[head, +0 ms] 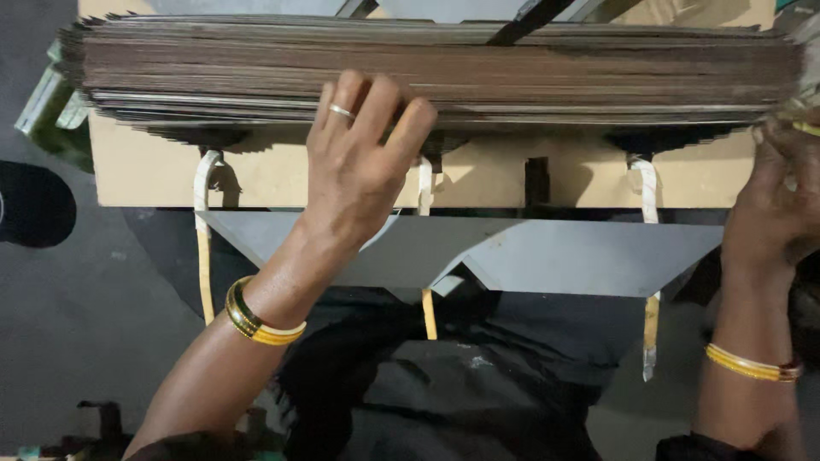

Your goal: The person works at a bench with a large stack of thin wooden strips resting on a cardboard jig. They square and align the stack by hand, press the edges flat, reposition metal plates around the stack, and use a knife to trim and even the ends of the strips, repeating the alignment and trimming along the stack.

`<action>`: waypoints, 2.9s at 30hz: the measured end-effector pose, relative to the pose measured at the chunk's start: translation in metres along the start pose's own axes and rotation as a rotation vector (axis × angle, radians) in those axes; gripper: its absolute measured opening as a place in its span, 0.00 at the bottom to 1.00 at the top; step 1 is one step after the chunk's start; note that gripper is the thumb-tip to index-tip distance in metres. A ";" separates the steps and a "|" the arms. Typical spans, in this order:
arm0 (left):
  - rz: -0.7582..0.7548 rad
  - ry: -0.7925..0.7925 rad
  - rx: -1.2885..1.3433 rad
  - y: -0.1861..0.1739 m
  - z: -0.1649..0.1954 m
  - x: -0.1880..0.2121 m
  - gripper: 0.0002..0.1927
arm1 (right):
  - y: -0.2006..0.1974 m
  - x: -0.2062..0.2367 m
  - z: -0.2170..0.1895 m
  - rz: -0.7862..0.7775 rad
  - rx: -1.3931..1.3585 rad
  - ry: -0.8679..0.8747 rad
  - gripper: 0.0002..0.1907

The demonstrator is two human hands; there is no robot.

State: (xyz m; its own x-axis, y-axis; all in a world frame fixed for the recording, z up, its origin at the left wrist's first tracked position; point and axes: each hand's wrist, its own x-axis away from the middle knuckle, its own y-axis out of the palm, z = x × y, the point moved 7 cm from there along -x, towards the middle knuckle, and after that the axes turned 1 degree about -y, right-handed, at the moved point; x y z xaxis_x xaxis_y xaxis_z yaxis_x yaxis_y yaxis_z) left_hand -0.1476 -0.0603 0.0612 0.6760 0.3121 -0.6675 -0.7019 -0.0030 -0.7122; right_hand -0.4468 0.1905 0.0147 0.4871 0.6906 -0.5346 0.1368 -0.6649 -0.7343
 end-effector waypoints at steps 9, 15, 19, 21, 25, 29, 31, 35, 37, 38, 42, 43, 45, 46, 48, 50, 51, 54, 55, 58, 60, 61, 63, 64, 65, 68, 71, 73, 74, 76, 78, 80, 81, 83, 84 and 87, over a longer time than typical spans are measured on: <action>0.091 -0.064 0.072 -0.001 0.001 -0.003 0.07 | -0.007 0.004 0.018 0.024 0.238 -0.242 0.08; 0.092 -0.057 0.096 0.025 -0.013 0.015 0.07 | -0.002 0.006 0.025 0.059 0.272 -0.279 0.07; 0.063 0.035 0.036 0.029 -0.016 0.018 0.10 | -0.007 -0.003 0.004 0.053 0.367 -0.318 0.06; 0.095 0.005 0.067 0.023 -0.023 0.017 0.09 | -0.011 -0.008 -0.012 0.067 0.408 -0.336 0.06; 0.229 0.110 -0.183 -0.010 -0.032 0.027 0.11 | -0.001 -0.004 -0.047 0.071 0.427 -0.427 0.07; 0.265 -0.085 -0.068 -0.045 -0.077 0.053 0.09 | 0.004 -0.004 -0.050 0.048 0.384 -0.383 0.10; 0.241 -0.035 -0.096 -0.053 -0.088 0.067 0.10 | 0.005 -0.005 -0.046 0.037 0.312 -0.388 0.10; 0.302 -0.023 -0.097 -0.052 -0.102 0.085 0.09 | 0.008 -0.006 -0.037 0.011 0.221 -0.378 0.10; 0.310 -0.002 -0.083 -0.050 -0.106 0.088 0.07 | 0.011 -0.006 -0.036 -0.003 0.238 -0.365 0.10; 0.315 0.009 -0.080 -0.049 -0.107 0.088 0.06 | 0.013 -0.006 -0.037 -0.010 0.234 -0.372 0.10; 0.329 0.030 -0.143 -0.056 -0.110 0.090 0.07 | 0.022 -0.004 -0.040 -0.088 0.227 -0.410 0.07; 0.316 0.026 -0.169 -0.057 -0.110 0.092 0.07 | 0.024 -0.003 -0.040 -0.125 0.218 -0.426 0.06; 0.299 0.013 -0.177 -0.056 -0.111 0.095 0.07 | 0.026 0.002 -0.039 -0.154 0.201 -0.447 0.07; 0.284 -0.005 -0.154 -0.054 -0.113 0.098 0.07 | 0.025 0.005 -0.038 -0.149 0.208 -0.455 0.08; 0.275 -0.011 -0.149 -0.049 -0.114 0.103 0.07 | 0.024 0.010 -0.036 -0.114 0.220 -0.453 0.10; 0.295 0.018 -0.194 -0.048 -0.114 0.103 0.05 | 0.024 0.008 -0.035 -0.094 0.239 -0.449 0.12; 0.296 0.008 -0.217 -0.048 -0.114 0.102 0.06 | 0.025 0.006 -0.038 -0.079 0.259 -0.445 0.13; 0.254 -0.049 -0.266 -0.052 -0.102 0.089 0.07 | 0.024 -0.006 -0.060 -0.017 0.327 -0.449 0.16; 0.195 -0.093 -0.256 -0.054 -0.093 0.086 0.09 | 0.024 -0.008 -0.074 -0.001 0.362 -0.443 0.17; 0.042 -0.004 -0.214 -0.037 -0.035 0.072 0.22 | 0.041 -0.001 -0.121 -0.153 0.406 -0.368 0.20; -0.269 -0.109 -0.024 -0.006 0.006 0.080 0.44 | 0.062 0.020 -0.149 -0.459 0.283 -0.254 0.31; -0.342 -0.116 -0.005 0.006 0.022 0.083 0.55 | 0.074 0.032 -0.158 -0.665 0.160 -0.173 0.37; -0.444 -0.221 0.147 0.019 0.030 0.091 0.54 | 0.080 0.037 -0.174 -0.707 0.106 -0.141 0.39; -0.497 -0.279 0.226 0.025 0.034 0.095 0.53 | 0.082 0.039 -0.179 -0.734 0.077 -0.124 0.40; -0.508 -0.295 0.227 0.026 0.035 0.095 0.51 | 0.082 0.038 -0.183 -0.733 0.100 -0.140 0.39; -0.567 -0.338 0.227 0.024 0.035 0.091 0.47 | 0.085 0.036 -0.189 -0.749 0.176 -0.157 0.36; -0.621 -0.347 0.205 0.022 0.038 0.083 0.47 | 0.092 0.038 -0.192 -0.757 0.282 -0.183 0.33; -0.627 -0.351 0.208 0.021 0.039 0.081 0.46 | 0.096 0.042 -0.194 -0.760 0.367 -0.245 0.32; -0.605 -0.343 0.214 0.020 0.040 0.080 0.47 | 0.094 0.041 -0.197 -0.704 0.378 -0.292 0.31; -0.561 -0.338 0.214 0.016 0.038 0.082 0.49 | 0.089 0.040 -0.205 -0.592 0.384 -0.393 0.29; -0.514 -0.275 0.177 0.011 0.039 0.084 0.53 | 0.079 0.039 -0.213 -0.485 0.346 -0.451 0.29; -0.491 -0.264 0.192 0.008 0.039 0.089 0.53 | 0.069 0.038 -0.219 -0.412 0.325 -0.471 0.29; -0.487 -0.279 0.235 0.007 0.039 0.091 0.52 | 0.063 0.038 -0.221 -0.392 0.334 -0.459 0.30; -0.385 -0.130 0.119 0.000 0.049 0.090 0.46 | 0.061 0.039 -0.215 -0.468 0.501 -0.462 0.30; -0.337 -0.047 0.068 -0.003 0.054 0.091 0.44 | 0.065 0.043 -0.208 -0.542 0.585 -0.446 0.30; -0.162 0.052 -0.113 -0.005 0.061 0.100 0.29 | 0.065 0.057 -0.185 -0.669 0.661 -0.472 0.27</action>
State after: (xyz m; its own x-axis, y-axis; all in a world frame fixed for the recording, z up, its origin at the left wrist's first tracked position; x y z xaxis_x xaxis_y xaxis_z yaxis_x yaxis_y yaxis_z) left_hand -0.0899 0.0287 0.0107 0.7906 0.2675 -0.5508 -0.5556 -0.0645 -0.8289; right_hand -0.2506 0.1334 0.0138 0.0807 0.9950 0.0592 -0.3131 0.0817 -0.9462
